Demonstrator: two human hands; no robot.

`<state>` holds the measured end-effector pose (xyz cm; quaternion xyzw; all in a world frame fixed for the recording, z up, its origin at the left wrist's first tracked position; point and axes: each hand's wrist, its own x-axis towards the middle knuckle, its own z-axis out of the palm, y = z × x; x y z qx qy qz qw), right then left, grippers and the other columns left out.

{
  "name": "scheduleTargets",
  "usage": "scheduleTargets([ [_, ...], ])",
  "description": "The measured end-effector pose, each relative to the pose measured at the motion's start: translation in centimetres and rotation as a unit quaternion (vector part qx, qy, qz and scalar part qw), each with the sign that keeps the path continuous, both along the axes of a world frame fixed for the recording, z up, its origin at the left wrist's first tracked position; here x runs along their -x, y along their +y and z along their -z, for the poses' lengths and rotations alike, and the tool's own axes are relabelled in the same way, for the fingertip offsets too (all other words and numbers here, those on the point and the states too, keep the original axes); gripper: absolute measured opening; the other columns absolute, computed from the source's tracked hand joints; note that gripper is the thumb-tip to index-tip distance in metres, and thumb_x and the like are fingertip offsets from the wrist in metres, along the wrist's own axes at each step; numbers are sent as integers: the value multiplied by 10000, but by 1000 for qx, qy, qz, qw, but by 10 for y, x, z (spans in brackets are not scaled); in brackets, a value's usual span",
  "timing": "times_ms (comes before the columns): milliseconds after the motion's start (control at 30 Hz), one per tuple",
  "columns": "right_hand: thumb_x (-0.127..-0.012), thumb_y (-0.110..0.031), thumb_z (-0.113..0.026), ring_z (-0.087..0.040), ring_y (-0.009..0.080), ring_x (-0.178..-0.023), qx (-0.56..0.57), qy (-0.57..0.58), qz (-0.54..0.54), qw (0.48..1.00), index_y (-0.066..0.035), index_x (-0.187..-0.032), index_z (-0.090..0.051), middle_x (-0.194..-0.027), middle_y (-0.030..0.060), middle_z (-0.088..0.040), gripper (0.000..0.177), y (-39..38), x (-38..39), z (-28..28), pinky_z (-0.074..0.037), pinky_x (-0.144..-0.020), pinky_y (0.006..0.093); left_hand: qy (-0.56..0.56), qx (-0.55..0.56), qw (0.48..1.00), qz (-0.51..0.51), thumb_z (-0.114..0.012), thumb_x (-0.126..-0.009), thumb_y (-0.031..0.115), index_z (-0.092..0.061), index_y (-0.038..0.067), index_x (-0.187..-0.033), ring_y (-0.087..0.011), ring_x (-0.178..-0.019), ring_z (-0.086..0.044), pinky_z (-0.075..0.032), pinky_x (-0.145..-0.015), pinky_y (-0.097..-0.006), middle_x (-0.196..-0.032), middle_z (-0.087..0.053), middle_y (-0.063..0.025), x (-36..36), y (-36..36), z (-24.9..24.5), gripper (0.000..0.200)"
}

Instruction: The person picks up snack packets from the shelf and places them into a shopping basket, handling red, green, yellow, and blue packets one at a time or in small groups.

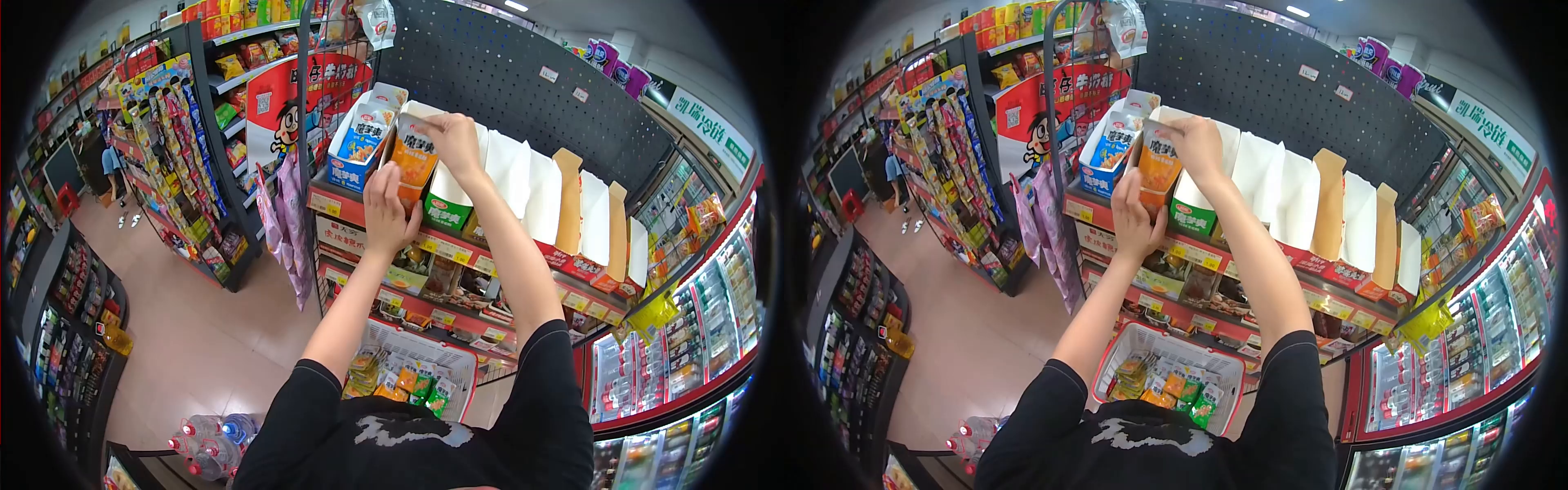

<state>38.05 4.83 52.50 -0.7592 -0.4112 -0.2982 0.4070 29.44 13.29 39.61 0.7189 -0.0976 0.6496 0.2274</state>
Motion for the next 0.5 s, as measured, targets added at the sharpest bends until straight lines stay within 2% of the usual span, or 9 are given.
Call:
scheduleTargets([
  [100,-721,-100,-629,-627,212,-614,-76,21,-19,997,-33,-819,-673,-715,155,-629,127,-5,17,-17,-459,-576,273,-47,-21,998,-22,-591,-703,128,-204,39,-1300,-386,-1141,-346,-312,-936,-471,-1290,-269,-211,-10,1,8,716],
  [233,-742,-30,-610,-626,172,-624,-151,-137,-44,978,-30,-843,-670,-784,133,-650,117,-15,27,-36,-464,-596,233,-44,-10,999,-15,-596,-693,121,-192,34,-1296,-404,-1143,-339,-319,-928,-484,-1304,-239,-221,-8,0,7,731],
  [267,-754,-13,-608,-620,117,-638,-183,-153,-48,970,-29,-864,-671,-782,105,-665,128,-19,29,-40,-459,-599,214,-43,-2,999,-12,-595,-694,124,-197,32,-1293,-404,-1145,-338,-319,-930,-483,-1302,-242,-223,-7,0,6,725],
  [433,-786,-32,-612,-571,48,-678,-281,-71,-39,956,19,-883,-663,-765,40,-665,121,-58,70,-59,-442,-604,184,-11,13,1000,-2,-593,-702,141,-217,23,-1286,-402,-1171,-316,-311,-941,-475,-1297,-251,-228,-2,0,5,704],
  [500,-794,-36,-611,-548,43,-676,-306,-38,-45,950,36,-890,-658,-757,25,-653,129,-74,89,-55,-431,-604,178,-22,22,999,33,-580,-709,133,-226,21,-1283,-409,-1188,-294,-281,-966,-473,-1301,-252,-223,-2,1,6,684],
])
